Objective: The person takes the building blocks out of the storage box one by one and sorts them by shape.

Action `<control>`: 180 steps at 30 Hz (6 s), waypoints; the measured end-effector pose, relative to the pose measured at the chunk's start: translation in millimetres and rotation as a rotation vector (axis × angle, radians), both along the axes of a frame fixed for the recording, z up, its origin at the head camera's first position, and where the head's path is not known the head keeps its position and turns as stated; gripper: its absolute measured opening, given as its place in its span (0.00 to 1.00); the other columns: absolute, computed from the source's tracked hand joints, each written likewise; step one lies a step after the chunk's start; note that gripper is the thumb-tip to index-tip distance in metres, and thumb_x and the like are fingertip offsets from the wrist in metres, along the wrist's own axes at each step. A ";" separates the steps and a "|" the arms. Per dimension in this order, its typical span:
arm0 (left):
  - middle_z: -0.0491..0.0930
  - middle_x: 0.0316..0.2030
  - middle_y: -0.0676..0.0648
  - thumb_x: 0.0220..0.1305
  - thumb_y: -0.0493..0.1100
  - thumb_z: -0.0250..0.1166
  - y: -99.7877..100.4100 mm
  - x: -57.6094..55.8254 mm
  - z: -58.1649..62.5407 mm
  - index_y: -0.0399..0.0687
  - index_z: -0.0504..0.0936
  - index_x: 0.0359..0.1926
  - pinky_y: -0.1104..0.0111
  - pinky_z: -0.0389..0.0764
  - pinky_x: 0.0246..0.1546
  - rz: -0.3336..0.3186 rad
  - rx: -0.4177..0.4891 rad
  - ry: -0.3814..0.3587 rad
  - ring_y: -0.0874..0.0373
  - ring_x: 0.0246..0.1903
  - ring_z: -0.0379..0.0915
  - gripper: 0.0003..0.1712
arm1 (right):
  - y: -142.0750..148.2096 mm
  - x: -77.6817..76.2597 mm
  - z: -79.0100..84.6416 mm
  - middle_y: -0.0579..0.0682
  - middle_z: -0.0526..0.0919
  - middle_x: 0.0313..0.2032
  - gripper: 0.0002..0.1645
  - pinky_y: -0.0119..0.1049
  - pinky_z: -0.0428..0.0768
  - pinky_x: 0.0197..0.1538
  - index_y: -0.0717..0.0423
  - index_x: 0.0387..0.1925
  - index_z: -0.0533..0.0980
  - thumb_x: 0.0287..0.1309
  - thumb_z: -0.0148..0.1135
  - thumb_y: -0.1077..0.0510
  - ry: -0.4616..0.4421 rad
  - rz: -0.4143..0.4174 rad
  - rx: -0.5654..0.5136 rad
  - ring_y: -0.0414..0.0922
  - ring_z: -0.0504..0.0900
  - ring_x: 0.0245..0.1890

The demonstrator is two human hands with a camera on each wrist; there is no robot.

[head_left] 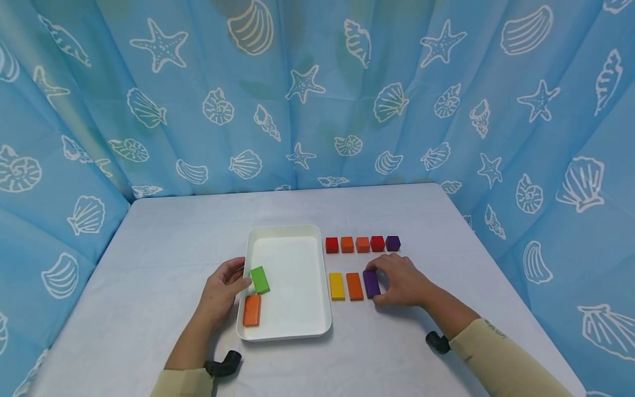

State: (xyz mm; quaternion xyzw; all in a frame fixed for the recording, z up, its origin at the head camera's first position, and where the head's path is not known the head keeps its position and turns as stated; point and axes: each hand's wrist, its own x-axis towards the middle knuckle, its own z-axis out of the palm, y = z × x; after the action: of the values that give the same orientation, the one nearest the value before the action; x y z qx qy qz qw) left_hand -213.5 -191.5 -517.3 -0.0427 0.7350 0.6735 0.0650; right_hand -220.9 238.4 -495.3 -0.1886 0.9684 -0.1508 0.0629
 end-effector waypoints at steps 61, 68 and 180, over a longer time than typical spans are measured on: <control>0.67 0.75 0.39 0.73 0.37 0.65 0.3 -4.4 -1.8 0.41 0.68 0.76 0.51 0.64 0.76 0.020 -0.018 -0.034 0.43 0.74 0.64 0.33 | -88.4 11.8 67.2 0.50 0.68 0.76 0.56 0.64 0.73 0.70 0.45 0.79 0.67 0.51 0.82 0.43 -0.179 0.087 0.052 0.54 0.65 0.75; 0.67 0.76 0.39 0.75 0.38 0.61 -0.2 -3.4 -0.9 0.42 0.69 0.75 0.50 0.63 0.76 0.025 -0.014 -0.043 0.43 0.75 0.64 0.30 | -126.0 11.0 73.6 0.49 0.65 0.78 0.56 0.61 0.75 0.70 0.43 0.81 0.63 0.55 0.80 0.43 -0.234 0.179 0.025 0.51 0.63 0.77; 0.69 0.74 0.39 0.71 0.34 0.64 2.7 -2.5 -3.1 0.41 0.68 0.75 0.54 0.68 0.74 0.013 -0.075 0.015 0.43 0.74 0.66 0.34 | -101.1 -14.6 75.1 0.42 0.79 0.60 0.43 0.50 0.87 0.57 0.42 0.67 0.78 0.48 0.83 0.46 -0.081 0.039 -0.093 0.46 0.76 0.63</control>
State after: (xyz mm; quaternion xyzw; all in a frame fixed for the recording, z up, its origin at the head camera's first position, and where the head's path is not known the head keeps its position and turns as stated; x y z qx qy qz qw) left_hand -215.9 -188.8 -520.4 -0.0449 0.7599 0.6462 0.0532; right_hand -235.5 137.3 -420.3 -0.2038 0.9531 -0.2019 0.0963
